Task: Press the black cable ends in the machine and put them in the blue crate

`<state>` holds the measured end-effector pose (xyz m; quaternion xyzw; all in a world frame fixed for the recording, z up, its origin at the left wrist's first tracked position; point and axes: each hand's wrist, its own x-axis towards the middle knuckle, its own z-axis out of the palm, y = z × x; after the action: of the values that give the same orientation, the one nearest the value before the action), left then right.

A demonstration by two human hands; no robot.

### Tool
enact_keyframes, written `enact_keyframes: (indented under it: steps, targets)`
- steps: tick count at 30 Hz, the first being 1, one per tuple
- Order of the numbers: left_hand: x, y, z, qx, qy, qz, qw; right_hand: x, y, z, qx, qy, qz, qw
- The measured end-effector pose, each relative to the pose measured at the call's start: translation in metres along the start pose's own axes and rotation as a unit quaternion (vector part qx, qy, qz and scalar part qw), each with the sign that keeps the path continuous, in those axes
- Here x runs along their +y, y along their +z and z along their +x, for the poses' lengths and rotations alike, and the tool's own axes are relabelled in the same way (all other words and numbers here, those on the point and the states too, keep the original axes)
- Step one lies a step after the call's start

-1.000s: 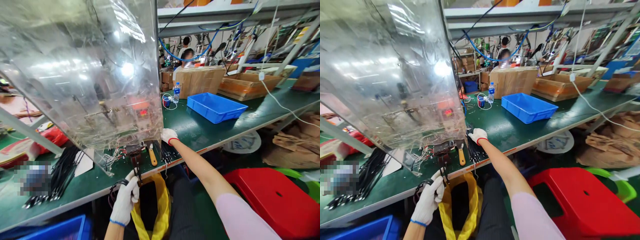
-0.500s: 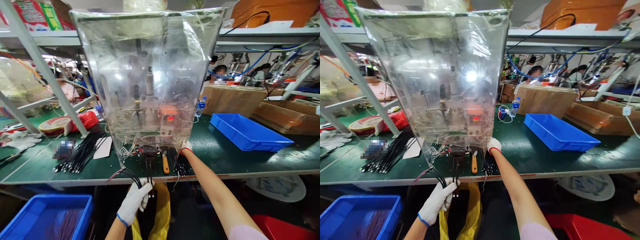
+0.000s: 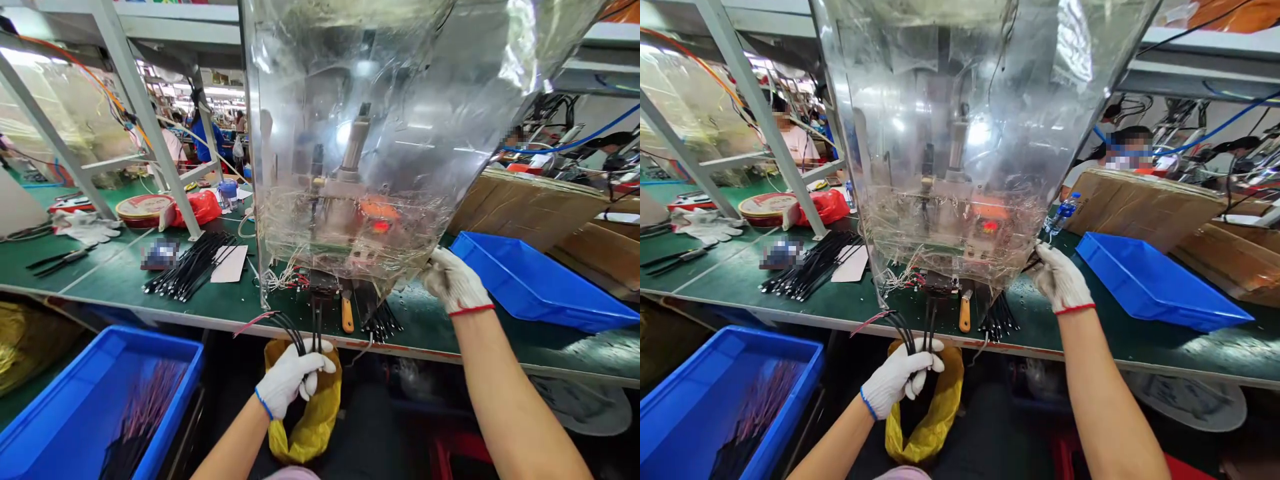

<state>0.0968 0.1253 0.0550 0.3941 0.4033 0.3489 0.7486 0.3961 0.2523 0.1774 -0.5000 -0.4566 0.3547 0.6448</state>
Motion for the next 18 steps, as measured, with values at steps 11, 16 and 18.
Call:
enact_keyframes:
  steps: [11,16,18]
  targets:
    - [-0.016,0.005,-0.05,0.078,-0.027,0.053,0.995,-0.031,0.051,-0.19,0.042,0.047,0.101,0.993]
    - [-0.07,-0.038,-0.105,0.103,-0.137,0.048,0.984,0.042,0.099,-0.218,-0.092,0.255,0.159,0.949]
    - [-0.086,-0.051,-0.115,0.106,-0.172,-0.006,0.979,0.074,0.112,-0.225,-0.125,0.343,0.173,0.915]
